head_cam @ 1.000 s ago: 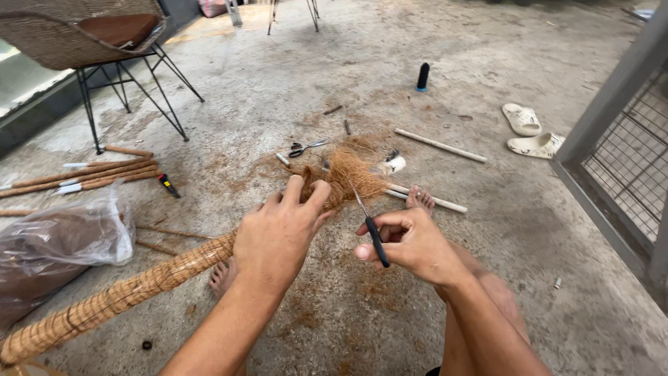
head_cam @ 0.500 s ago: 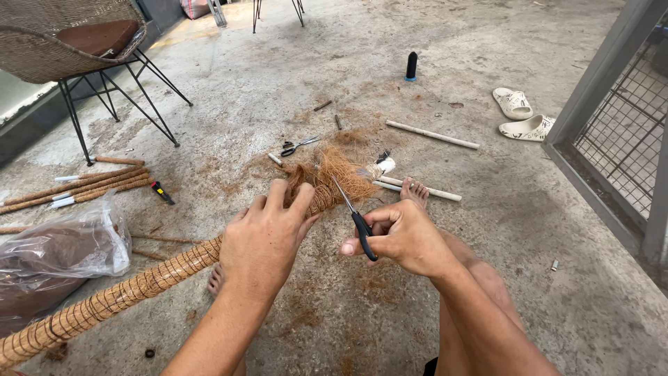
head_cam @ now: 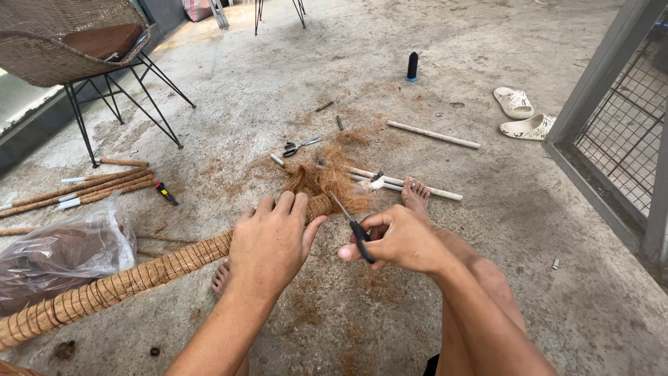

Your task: The person constructs a plant support pole by wrapping coconut fiber around a PVC pipe, securing it with wire and tape, and trimming excess fiber with scissors.

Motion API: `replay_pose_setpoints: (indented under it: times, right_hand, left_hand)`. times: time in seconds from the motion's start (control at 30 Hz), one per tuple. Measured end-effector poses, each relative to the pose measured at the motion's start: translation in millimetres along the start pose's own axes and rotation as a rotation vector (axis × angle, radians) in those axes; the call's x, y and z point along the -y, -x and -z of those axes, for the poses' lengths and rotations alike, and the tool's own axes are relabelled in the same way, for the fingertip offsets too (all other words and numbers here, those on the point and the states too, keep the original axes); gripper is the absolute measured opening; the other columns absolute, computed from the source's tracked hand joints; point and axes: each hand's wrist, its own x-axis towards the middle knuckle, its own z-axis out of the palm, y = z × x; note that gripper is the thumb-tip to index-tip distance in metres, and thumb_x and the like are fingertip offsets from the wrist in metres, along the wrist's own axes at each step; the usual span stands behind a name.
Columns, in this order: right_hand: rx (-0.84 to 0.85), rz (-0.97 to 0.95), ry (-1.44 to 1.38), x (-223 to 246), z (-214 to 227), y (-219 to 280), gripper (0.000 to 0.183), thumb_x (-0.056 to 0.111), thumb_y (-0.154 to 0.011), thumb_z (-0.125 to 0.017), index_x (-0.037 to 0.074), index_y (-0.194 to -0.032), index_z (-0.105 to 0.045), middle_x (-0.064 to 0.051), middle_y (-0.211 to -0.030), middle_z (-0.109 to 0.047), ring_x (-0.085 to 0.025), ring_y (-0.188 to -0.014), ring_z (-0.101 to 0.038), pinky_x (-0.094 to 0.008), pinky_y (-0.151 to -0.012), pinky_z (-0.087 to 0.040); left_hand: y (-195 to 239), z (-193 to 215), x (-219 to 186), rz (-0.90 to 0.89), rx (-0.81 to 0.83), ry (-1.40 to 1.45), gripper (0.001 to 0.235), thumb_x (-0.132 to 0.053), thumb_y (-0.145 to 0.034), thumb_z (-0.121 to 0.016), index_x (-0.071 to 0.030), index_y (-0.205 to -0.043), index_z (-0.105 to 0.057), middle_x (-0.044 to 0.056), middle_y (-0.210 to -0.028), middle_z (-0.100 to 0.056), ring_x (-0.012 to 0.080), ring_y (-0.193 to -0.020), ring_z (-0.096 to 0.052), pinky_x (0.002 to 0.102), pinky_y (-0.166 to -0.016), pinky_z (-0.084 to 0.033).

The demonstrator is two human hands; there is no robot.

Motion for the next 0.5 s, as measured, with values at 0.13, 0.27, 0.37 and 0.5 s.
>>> replay_pose_setpoints:
  times: [0.13,0.27,0.37,0.5]
  right_hand:
    - [-0.1,-0.027,0.202,17.9,-10.1,7.5,0.048,0.054,-0.063,-0.09,0.008,-0.069,-0.079,0.002,-0.045,-0.06,-0.007,-0.039,-0.047,-0.03,-0.039,-0.027]
    - [-0.18,0.006,0.214,24.5,-12.1,11.8,0.046,0.049,-0.064,-0.092,0.006,-0.064,-0.075,0.002,-0.045,-0.059,-0.005,-0.038,-0.044,-0.03,-0.038,-0.023]
    - [-0.195,0.013,0.166,22.8,-13.6,10.1,0.043,0.045,-0.067,-0.091,0.006,-0.063,-0.074,0.002,-0.044,-0.058,-0.006,-0.037,-0.041,-0.029,-0.037,-0.022]
    - [-0.227,0.052,0.175,18.8,-15.5,6.7,0.04,0.042,-0.068,-0.091,0.006,-0.063,-0.074,0.002,-0.044,-0.058,-0.004,-0.037,-0.04,-0.028,-0.036,-0.022]
  left_hand:
    - [-1.9,-9.2,-2.5,-0.007,-0.02,-0.074,0.049,-0.054,-0.097,-0.051,-0.01,-0.114,-0.064,0.005,-0.095,-0.067,0.0187,-0.089,-0.065,0.037,-0.069,-0.058]
    - [0.7,-9.6,-1.8,0.011,-0.126,-0.061,0.048,-0.054,-0.096,-0.055,-0.011,-0.114,-0.064,0.004,-0.098,-0.068,0.0184,-0.09,-0.065,0.036,-0.07,-0.057]
    - [0.1,-7.4,-0.3,0.034,-0.143,-0.039,0.048,-0.054,-0.096,-0.057,-0.01,-0.114,-0.065,0.004,-0.098,-0.068,0.0188,-0.09,-0.065,0.037,-0.072,-0.057]
    - [0.4,-2.7,0.5,0.028,-0.258,-0.022,0.048,-0.052,-0.092,-0.061,-0.01,-0.114,-0.066,0.005,-0.102,-0.069,0.0202,-0.09,-0.065,0.038,-0.07,-0.056]
